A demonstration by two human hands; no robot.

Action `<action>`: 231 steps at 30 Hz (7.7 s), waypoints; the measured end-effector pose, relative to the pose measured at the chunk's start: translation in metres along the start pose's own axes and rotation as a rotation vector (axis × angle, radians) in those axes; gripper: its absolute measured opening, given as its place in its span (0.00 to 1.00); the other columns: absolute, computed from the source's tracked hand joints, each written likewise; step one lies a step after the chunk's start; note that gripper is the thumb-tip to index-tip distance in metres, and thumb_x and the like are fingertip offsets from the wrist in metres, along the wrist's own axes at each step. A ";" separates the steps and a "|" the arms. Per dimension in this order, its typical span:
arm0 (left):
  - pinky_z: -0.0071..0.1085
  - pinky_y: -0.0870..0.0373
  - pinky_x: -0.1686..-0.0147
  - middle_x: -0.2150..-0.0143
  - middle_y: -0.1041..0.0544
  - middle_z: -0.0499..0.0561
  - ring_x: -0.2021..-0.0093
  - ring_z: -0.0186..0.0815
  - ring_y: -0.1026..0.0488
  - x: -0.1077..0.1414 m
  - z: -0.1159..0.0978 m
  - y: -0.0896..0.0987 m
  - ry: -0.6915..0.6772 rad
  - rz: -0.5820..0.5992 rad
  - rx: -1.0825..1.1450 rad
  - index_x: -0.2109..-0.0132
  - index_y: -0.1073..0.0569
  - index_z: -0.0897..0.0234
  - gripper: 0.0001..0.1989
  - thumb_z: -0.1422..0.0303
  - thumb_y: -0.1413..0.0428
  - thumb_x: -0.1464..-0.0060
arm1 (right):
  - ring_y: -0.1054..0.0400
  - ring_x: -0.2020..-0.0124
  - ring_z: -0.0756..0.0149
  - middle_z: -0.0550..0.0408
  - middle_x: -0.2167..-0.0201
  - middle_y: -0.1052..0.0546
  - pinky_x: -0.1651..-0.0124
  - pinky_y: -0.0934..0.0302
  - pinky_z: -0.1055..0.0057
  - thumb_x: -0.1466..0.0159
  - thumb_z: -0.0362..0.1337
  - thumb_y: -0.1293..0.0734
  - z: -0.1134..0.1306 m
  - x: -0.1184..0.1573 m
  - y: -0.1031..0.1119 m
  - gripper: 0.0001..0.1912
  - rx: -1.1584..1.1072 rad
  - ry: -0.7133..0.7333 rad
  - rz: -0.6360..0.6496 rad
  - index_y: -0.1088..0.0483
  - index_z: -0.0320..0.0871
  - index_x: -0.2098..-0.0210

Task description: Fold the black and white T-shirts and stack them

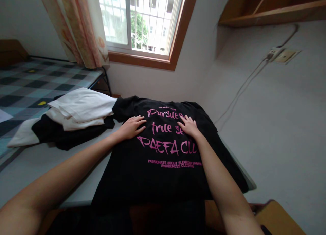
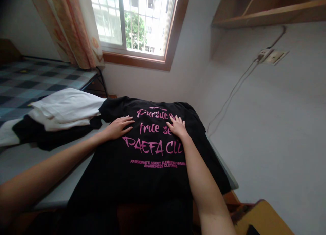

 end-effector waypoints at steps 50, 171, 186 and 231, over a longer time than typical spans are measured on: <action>0.48 0.42 0.34 0.33 0.33 0.57 0.32 0.48 0.39 0.000 0.000 0.001 0.004 0.009 0.008 0.39 0.28 0.62 0.25 0.55 0.53 0.35 | 0.58 0.27 0.47 0.41 0.27 0.49 0.30 0.61 0.45 0.29 0.56 0.47 -0.001 -0.001 -0.001 0.35 -0.006 0.002 0.001 0.47 0.45 0.29; 0.48 0.41 0.35 0.33 0.33 0.58 0.32 0.48 0.39 0.000 0.000 0.001 -0.005 0.000 0.004 0.39 0.28 0.62 0.24 0.55 0.53 0.35 | 0.58 0.27 0.45 0.42 0.27 0.49 0.30 0.61 0.44 0.30 0.56 0.47 0.000 -0.001 0.000 0.35 -0.003 0.004 0.004 0.48 0.46 0.28; 0.48 0.42 0.35 0.33 0.33 0.60 0.32 0.48 0.38 0.000 -0.001 0.001 -0.002 0.000 -0.001 0.39 0.28 0.65 0.24 0.57 0.53 0.34 | 0.56 0.28 0.45 0.44 0.28 0.46 0.31 0.59 0.43 0.30 0.56 0.48 -0.005 -0.006 -0.005 0.35 0.014 0.022 -0.032 0.46 0.47 0.29; 0.47 0.41 0.35 0.34 0.33 0.60 0.33 0.48 0.38 0.000 -0.002 0.001 -0.010 0.008 -0.028 0.39 0.28 0.66 0.24 0.58 0.53 0.34 | 0.58 0.27 0.47 0.42 0.27 0.49 0.30 0.59 0.47 0.29 0.55 0.47 0.002 0.001 0.001 0.35 0.033 -0.005 0.016 0.48 0.45 0.28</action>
Point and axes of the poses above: each hand's wrist, its own x-axis away from the middle knuckle, its own y-axis out of the back of the hand, z = x × y, the point moved 5 cm from there along -x, towards the middle knuckle
